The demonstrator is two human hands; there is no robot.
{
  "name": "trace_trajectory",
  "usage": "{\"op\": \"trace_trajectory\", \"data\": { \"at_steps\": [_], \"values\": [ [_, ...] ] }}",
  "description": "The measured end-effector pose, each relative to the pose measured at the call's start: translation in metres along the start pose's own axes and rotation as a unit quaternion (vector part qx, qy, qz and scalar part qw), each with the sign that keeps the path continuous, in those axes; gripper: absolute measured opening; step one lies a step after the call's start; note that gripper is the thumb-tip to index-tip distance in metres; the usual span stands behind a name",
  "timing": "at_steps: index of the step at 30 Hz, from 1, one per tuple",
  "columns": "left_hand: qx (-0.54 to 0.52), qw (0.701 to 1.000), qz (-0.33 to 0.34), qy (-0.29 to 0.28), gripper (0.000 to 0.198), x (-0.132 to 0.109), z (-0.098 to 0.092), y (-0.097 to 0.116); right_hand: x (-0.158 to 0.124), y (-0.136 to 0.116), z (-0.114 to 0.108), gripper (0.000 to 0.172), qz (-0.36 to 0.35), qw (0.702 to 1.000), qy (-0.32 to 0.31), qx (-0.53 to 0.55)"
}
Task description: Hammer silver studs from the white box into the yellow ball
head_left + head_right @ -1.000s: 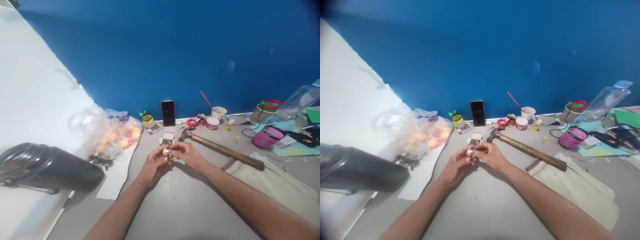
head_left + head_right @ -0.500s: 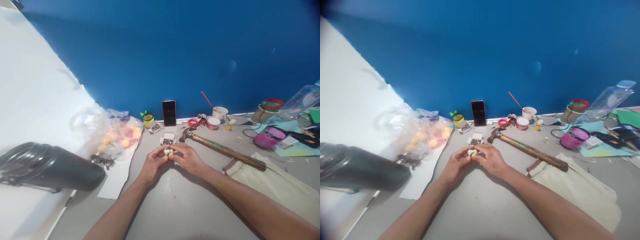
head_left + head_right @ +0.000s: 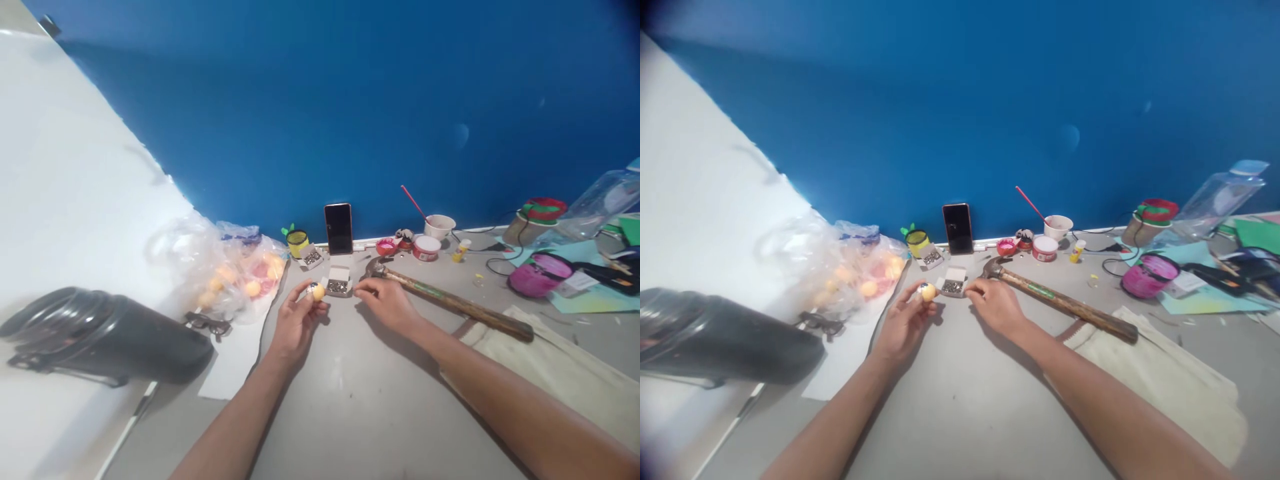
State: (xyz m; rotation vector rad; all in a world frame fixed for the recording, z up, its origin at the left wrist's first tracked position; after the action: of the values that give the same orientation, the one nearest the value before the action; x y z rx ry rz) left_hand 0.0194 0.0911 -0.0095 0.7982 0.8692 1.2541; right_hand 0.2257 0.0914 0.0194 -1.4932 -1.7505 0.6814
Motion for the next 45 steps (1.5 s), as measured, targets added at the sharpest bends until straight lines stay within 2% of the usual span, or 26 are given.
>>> {"op": "trace_trajectory", "data": {
  "at_steps": [2,5,11,13,16,22,28,33,38,45],
  "values": [
    [-0.008,1.0,-0.001,0.002,0.048,0.003,-0.002,0.0,0.005,0.001,-0.01,0.021,0.028,0.998,-0.003,-0.061],
    [-0.01,1.0,-0.004,0.006,0.044,0.005,-0.005,-0.004,0.015,-0.008,-0.012,0.027,0.039,0.981,-0.06,-0.181],
    [0.005,1.0,0.008,0.025,0.053,0.008,-0.012,-0.006,0.046,-0.046,0.024,0.026,-0.089,0.907,-0.174,-0.373],
    [0.016,0.999,0.022,0.027,0.053,0.008,-0.012,-0.003,0.055,-0.056,0.036,0.028,-0.129,0.89,-0.184,-0.396],
    [0.051,0.997,0.045,0.036,0.054,0.009,-0.012,0.004,0.063,-0.066,0.044,0.028,-0.158,0.882,-0.174,-0.408],
    [0.183,0.977,0.077,0.073,0.062,0.008,-0.004,0.021,0.065,-0.068,0.049,0.027,-0.154,0.875,-0.191,-0.417],
    [0.272,0.949,0.141,0.068,0.047,0.009,0.018,0.038,0.064,-0.058,0.053,0.026,-0.118,0.876,-0.208,-0.419],
    [0.244,0.952,0.165,0.081,0.042,0.017,0.02,0.033,0.065,-0.055,0.057,0.028,-0.087,0.885,-0.196,-0.414],
    [0.169,0.975,0.119,0.081,0.041,0.021,0.012,0.015,0.064,-0.054,0.059,0.029,-0.089,0.889,-0.195,-0.405],
    [0.156,0.979,0.109,0.067,0.044,0.021,0.004,0.01,0.063,-0.043,0.049,0.027,-0.095,0.911,-0.179,-0.36]
  ]
}}
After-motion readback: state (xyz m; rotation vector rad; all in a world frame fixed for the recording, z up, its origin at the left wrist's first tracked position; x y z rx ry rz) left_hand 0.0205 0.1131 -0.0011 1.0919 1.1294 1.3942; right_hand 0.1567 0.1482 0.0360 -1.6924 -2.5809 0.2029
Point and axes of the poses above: each hand's wrist, its own x-axis towards the middle knuckle, its own z-axis out of the palm, y = z × x, the point moved 8 cm from there along x, towards the middle knuckle, and after that the axes turned 1 degree about x, right-handed, at the moved point
